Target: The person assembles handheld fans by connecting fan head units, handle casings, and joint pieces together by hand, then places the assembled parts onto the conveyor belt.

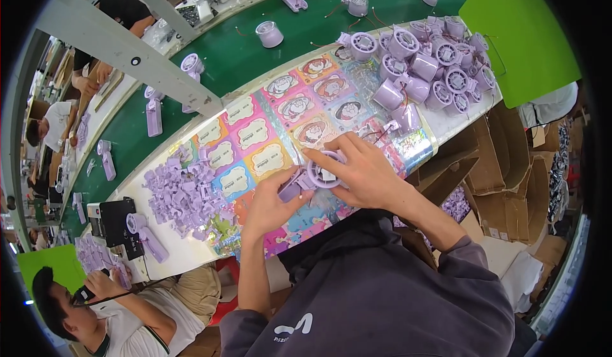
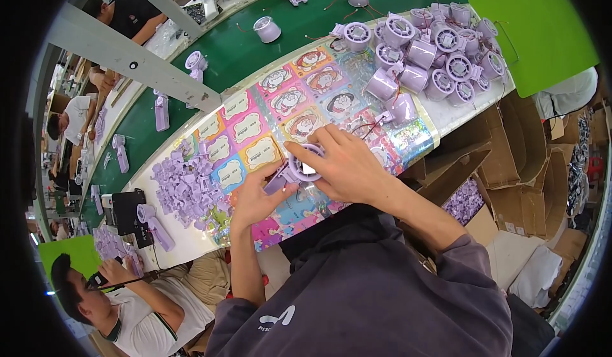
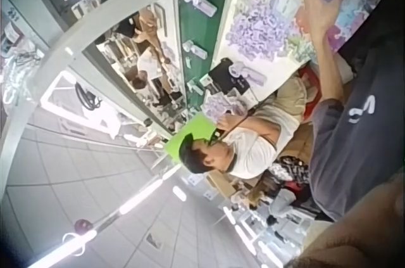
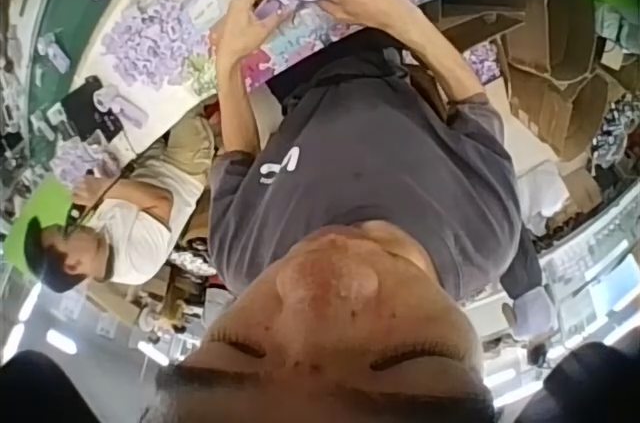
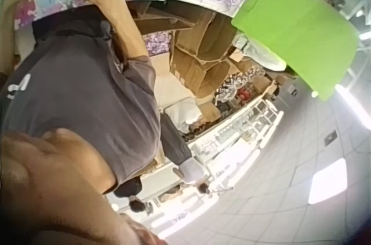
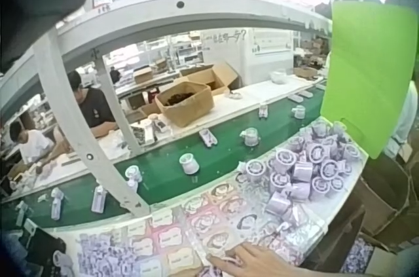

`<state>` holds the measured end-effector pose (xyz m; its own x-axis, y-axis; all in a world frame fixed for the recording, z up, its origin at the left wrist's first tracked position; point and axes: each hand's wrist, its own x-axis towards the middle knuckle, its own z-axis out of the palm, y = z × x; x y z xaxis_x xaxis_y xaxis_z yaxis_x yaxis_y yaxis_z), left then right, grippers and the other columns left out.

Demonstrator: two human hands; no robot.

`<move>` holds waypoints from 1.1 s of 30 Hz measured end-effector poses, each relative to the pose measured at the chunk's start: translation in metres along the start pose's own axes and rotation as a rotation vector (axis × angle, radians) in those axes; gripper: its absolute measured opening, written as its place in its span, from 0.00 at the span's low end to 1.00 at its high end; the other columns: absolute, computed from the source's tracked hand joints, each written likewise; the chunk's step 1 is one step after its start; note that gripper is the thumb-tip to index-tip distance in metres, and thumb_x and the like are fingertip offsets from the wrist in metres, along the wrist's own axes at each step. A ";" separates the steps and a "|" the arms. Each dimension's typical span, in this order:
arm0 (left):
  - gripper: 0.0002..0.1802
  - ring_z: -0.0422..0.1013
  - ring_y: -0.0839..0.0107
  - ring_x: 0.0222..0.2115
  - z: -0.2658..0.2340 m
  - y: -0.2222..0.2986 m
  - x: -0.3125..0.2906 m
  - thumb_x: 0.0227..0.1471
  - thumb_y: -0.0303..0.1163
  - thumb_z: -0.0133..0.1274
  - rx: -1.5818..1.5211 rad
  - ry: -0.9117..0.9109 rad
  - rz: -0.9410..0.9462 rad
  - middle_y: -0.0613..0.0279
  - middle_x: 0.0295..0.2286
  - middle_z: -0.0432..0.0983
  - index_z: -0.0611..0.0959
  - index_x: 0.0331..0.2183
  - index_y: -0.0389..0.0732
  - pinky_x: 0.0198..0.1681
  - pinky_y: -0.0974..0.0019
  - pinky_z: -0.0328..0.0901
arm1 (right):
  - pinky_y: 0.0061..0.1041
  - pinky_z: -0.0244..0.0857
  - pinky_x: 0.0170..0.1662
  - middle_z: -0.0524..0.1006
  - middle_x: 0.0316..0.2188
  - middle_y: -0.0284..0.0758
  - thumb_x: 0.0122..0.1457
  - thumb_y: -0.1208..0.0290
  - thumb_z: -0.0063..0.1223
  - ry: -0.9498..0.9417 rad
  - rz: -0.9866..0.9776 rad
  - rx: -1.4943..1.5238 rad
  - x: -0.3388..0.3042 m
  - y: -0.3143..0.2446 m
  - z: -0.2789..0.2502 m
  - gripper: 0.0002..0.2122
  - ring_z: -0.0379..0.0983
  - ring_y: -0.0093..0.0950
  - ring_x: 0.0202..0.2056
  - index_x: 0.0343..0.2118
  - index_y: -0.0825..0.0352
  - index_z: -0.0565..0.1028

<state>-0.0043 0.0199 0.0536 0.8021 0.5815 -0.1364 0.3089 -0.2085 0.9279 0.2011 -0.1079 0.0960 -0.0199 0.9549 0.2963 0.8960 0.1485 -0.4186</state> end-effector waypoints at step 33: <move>0.21 0.73 0.76 0.37 -0.019 0.024 0.027 0.54 0.24 0.62 -0.153 -0.038 0.119 0.61 0.36 0.80 0.79 0.49 0.28 0.43 0.69 0.69 | 0.36 0.71 0.43 0.72 0.47 0.37 0.43 0.81 0.64 0.104 -0.009 0.042 0.033 0.010 -0.008 0.36 0.68 0.42 0.49 0.61 0.54 0.72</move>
<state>0.0151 0.0454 0.0786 0.8478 0.5293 -0.0326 0.1317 -0.1506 0.9798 0.2126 -0.0771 0.1086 0.0201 0.9221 0.3865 0.8764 0.1698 -0.4507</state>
